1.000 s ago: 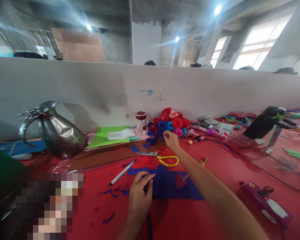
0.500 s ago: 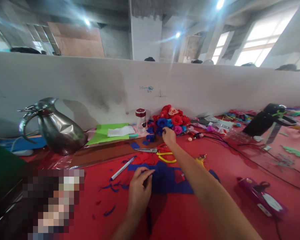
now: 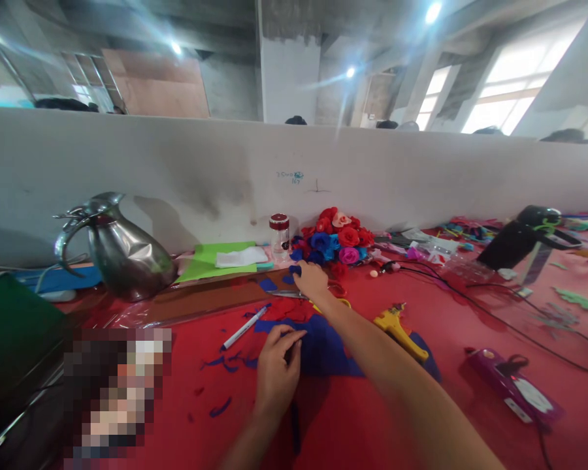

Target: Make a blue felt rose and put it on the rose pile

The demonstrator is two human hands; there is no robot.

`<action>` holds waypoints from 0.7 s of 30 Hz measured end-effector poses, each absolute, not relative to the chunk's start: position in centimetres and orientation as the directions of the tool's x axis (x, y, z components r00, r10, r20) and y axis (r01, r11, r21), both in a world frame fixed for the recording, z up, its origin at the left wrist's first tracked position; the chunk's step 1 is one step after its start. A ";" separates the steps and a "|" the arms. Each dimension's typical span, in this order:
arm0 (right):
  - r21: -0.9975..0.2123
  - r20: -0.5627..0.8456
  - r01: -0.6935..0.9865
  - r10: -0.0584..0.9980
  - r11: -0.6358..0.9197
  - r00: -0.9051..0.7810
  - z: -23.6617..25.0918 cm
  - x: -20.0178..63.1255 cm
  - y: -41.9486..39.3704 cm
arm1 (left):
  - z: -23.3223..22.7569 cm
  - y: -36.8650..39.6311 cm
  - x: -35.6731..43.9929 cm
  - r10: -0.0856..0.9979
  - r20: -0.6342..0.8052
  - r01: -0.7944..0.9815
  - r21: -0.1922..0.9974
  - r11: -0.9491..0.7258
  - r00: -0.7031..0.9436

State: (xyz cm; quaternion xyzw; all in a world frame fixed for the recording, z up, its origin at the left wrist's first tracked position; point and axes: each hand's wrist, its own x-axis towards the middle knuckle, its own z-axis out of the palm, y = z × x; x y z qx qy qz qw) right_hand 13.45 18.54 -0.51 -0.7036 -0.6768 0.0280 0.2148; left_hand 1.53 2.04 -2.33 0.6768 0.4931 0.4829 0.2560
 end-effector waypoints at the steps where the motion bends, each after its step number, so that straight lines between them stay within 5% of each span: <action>1: -0.342 0.258 0.940 0.963 0.013 0.081 -0.6 13.3 18.7 | -2.3 2.0 1.5 0.915 0.402 0.416 0.825 -0.383 0.044; 9: -0.423 0.386 0.899 0.920 0.112 0.067 0.2 13.5 20.0 | -2.7 2.1 1.7 0.932 0.359 0.390 0.853 -0.347 0.044; 21: -0.495 0.383 0.868 0.888 -0.036 0.255 2.2 13.8 25.0 | -3.2 2.0 1.9 0.941 0.335 0.358 0.875 -0.326 0.040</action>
